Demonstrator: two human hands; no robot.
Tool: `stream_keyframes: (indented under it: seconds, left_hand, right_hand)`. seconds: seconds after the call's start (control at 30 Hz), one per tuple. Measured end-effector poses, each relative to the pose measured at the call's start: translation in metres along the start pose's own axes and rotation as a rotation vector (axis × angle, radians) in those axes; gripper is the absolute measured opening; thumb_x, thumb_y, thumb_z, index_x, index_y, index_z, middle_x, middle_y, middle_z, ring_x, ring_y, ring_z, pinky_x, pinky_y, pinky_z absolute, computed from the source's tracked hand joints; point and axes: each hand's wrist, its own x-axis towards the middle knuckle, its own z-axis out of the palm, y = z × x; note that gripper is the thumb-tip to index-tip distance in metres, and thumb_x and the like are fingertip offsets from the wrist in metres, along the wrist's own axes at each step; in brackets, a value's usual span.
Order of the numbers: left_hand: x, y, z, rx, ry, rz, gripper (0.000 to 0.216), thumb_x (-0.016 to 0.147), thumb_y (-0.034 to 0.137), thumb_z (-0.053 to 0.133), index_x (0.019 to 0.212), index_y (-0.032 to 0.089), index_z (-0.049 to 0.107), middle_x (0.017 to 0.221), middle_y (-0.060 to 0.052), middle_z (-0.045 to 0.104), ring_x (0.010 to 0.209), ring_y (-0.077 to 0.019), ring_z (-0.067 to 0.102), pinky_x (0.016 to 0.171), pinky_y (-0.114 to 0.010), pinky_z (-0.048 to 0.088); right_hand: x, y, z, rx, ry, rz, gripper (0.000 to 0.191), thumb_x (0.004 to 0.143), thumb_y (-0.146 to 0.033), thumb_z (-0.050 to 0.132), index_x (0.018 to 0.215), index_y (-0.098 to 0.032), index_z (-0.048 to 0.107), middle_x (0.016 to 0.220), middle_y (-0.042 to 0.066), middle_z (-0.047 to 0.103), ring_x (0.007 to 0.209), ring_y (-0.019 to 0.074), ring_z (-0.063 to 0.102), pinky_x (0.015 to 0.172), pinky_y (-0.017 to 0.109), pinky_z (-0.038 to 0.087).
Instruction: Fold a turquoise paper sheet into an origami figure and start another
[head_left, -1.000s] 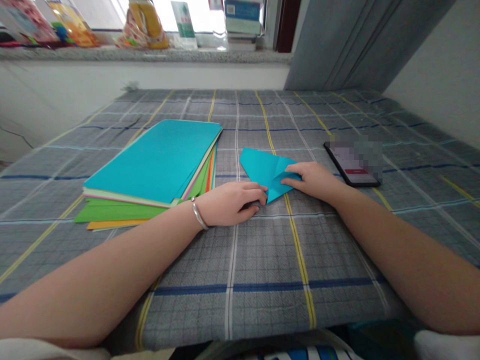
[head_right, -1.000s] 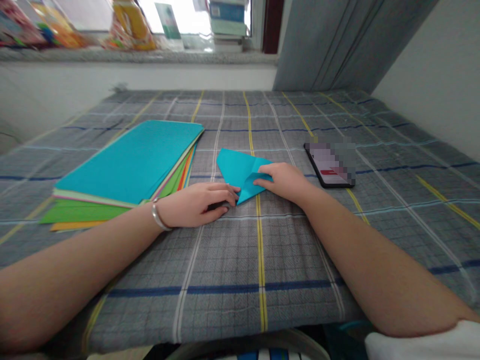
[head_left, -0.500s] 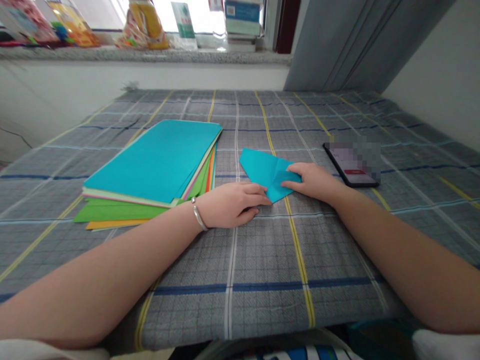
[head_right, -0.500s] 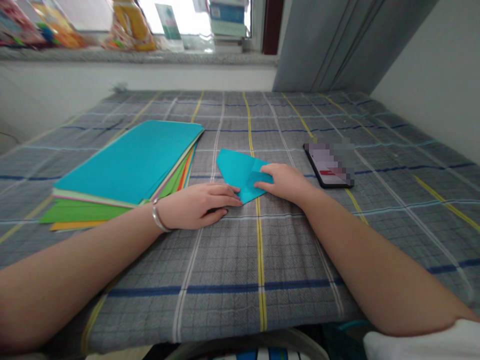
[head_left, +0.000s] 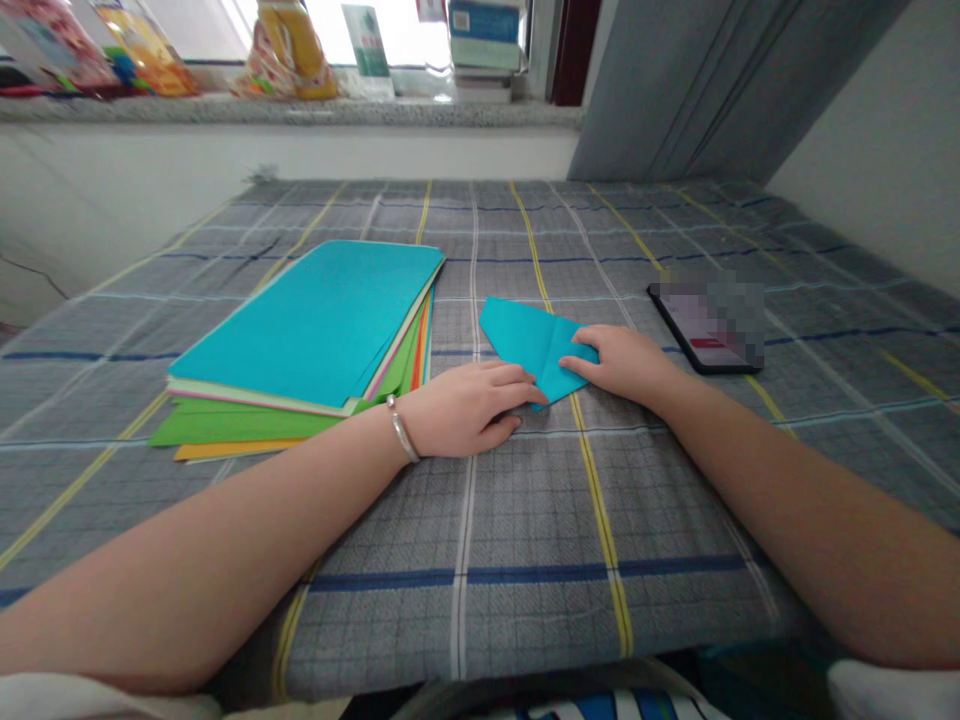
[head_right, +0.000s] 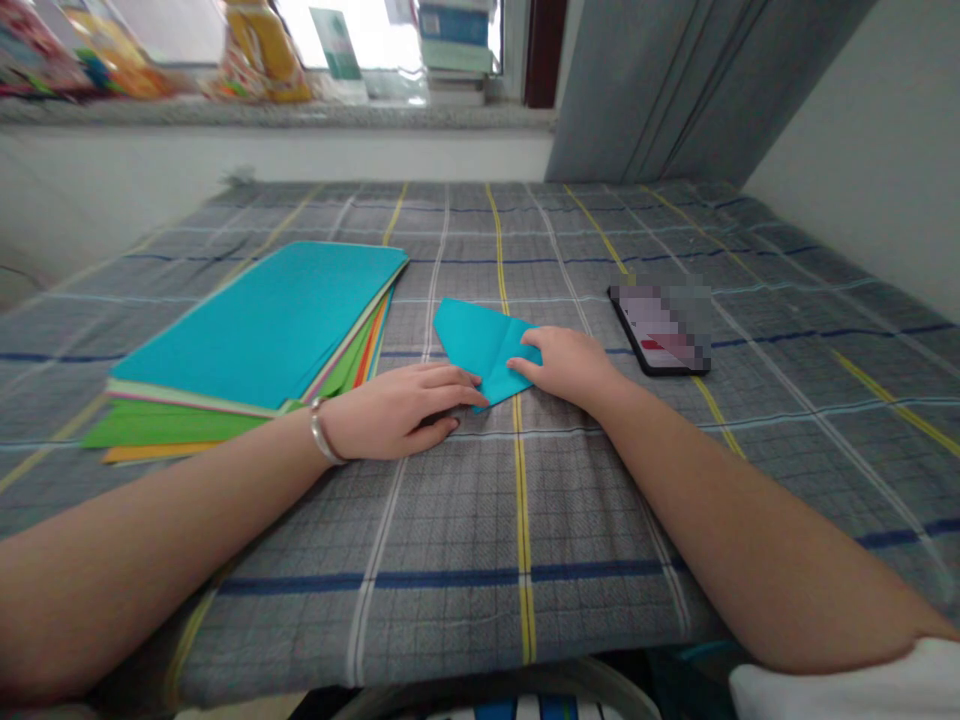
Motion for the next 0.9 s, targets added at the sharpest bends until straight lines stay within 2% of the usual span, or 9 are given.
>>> stream_keyframes:
  seconds: [0.33,0.57,0.9]
  left_hand:
    - [0.0031,0.0025,0.0016,0.076,-0.022,0.018,0.033,0.093,0.017,0.043,0.118,0.018,0.063,0.114,-0.01,0.065,0.108,-0.0231,0.061,0.099,-0.04,0.048]
    - [0.0024,0.0016,0.0031,0.089,-0.005,0.033,0.032,0.092,0.016,0.045,0.118,0.02,0.061,0.132,-0.008,0.06,0.112,-0.0232,0.06,0.101,-0.04,0.047]
    - [0.0024,-0.0007,0.0035,0.059,0.014,0.052,0.031,0.092,0.016,0.044,0.12,0.017,0.059,0.126,-0.011,0.061,0.111,-0.0228,0.06,0.101,-0.04,0.047]
  right_hand:
    - [0.0001,-0.0013,0.0005,-0.021,-0.003,0.006,0.036,0.09,-0.05,0.05,0.103,-0.02,0.067,0.108,0.011,0.072,0.095,0.0289,0.064,0.071,0.036,0.044]
    - [-0.0007,-0.0018,0.0003,-0.016,-0.007,0.01,0.037,0.091,-0.049,0.05,0.107,-0.02,0.066,0.111,0.011,0.071,0.099,0.0306,0.064,0.075,0.038,0.045]
    - [-0.0007,-0.001,0.0012,-0.003,-0.002,0.0,0.036,0.091,-0.047,0.051,0.107,-0.018,0.066,0.113,0.012,0.07,0.102,0.0314,0.064,0.079,0.04,0.046]
